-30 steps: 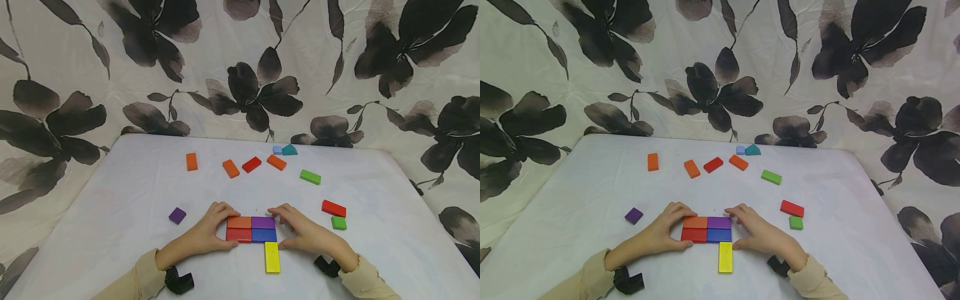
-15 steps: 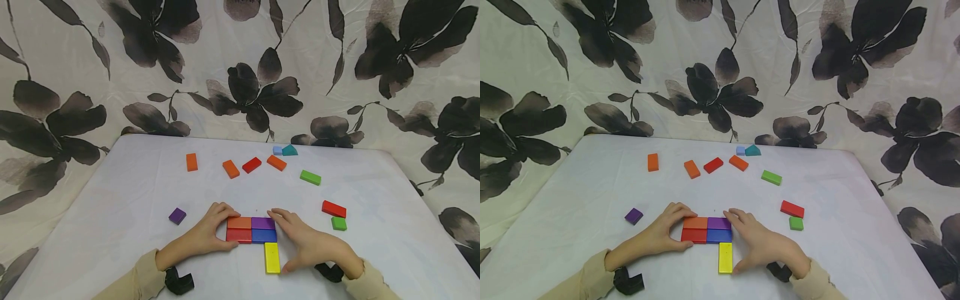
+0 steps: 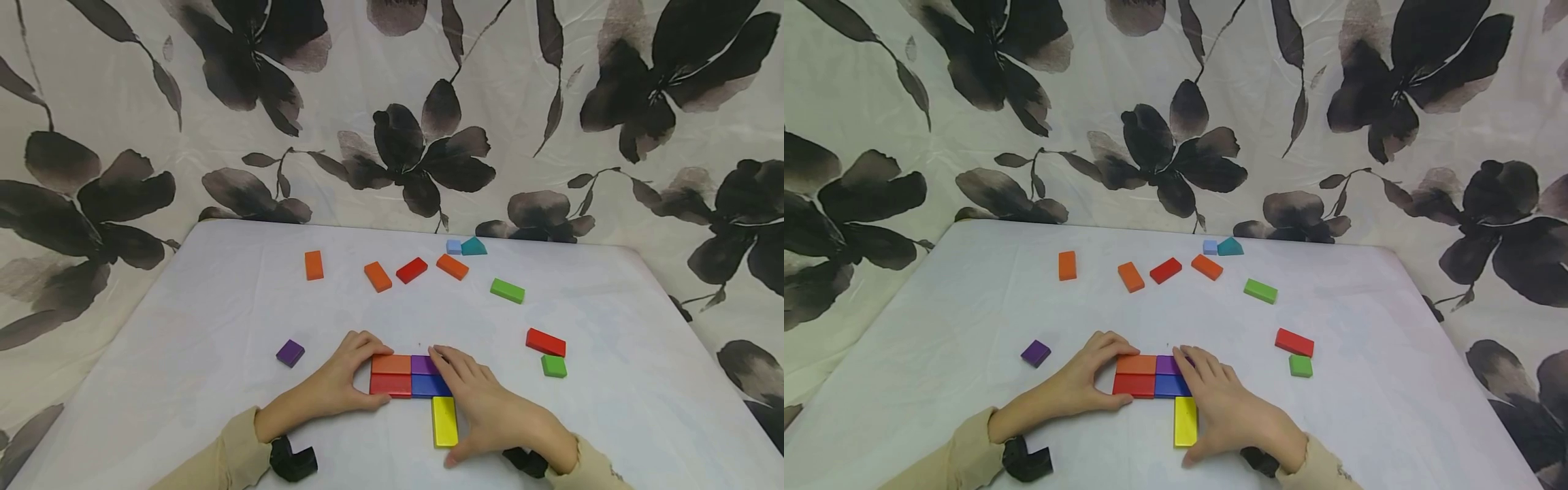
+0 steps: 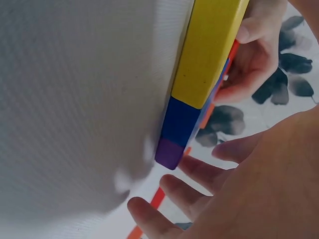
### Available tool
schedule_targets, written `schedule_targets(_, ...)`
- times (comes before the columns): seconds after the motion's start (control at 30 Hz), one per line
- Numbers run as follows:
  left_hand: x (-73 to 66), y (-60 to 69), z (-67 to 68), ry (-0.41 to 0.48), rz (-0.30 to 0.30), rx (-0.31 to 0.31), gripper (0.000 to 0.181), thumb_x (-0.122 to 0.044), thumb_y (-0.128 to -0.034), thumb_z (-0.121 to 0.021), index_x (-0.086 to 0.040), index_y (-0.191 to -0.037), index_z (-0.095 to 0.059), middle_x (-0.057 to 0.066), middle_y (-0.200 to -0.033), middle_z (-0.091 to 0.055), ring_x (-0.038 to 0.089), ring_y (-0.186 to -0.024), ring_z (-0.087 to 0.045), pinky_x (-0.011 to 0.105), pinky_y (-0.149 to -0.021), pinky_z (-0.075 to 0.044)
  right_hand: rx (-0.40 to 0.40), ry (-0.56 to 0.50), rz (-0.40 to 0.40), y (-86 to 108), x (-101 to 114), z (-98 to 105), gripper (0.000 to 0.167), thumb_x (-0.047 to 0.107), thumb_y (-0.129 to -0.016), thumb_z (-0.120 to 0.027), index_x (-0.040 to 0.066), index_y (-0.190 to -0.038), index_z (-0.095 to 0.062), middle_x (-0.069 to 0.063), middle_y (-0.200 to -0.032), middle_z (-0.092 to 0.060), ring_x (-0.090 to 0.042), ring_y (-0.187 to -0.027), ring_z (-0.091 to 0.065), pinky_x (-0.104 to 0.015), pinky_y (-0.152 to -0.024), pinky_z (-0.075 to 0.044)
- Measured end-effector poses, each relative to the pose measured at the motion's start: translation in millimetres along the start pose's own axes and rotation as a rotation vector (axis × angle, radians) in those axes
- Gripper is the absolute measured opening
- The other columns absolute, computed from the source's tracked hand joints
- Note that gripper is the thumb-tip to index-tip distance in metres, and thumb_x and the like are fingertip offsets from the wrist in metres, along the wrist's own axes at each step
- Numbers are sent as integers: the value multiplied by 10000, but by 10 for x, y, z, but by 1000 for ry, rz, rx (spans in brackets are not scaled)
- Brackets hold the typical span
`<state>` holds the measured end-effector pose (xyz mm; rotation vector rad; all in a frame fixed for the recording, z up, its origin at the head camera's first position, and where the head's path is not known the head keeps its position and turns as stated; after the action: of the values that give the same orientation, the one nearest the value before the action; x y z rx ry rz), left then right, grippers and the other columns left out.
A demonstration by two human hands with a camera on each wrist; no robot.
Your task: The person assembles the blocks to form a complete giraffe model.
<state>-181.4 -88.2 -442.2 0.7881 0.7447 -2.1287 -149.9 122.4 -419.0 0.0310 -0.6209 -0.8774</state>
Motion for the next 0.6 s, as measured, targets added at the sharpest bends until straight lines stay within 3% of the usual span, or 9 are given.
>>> schedule_targets(0.6, 18, -4, -15, -1, -1, 2, 558, -288, -756, -853, -187, -1250, -615, -90, -1198, -499, 108, -1119, -402, 332, -919, -475, 5, -3, -2, -34, -31, -55, 1314, 601, -668, -840, 174, -1606, -25, -48, -1643, -69, -274, -1470, -137, -600, -1148, -178)
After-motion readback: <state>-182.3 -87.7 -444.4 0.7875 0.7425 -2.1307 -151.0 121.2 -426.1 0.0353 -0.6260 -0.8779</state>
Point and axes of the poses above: each hand's wrist, its own y-axis away from the middle knuckle, its own z-axis out of the back of the hand, x = y × z, the point moved 6 cm from there along -y, towards the middle knuckle
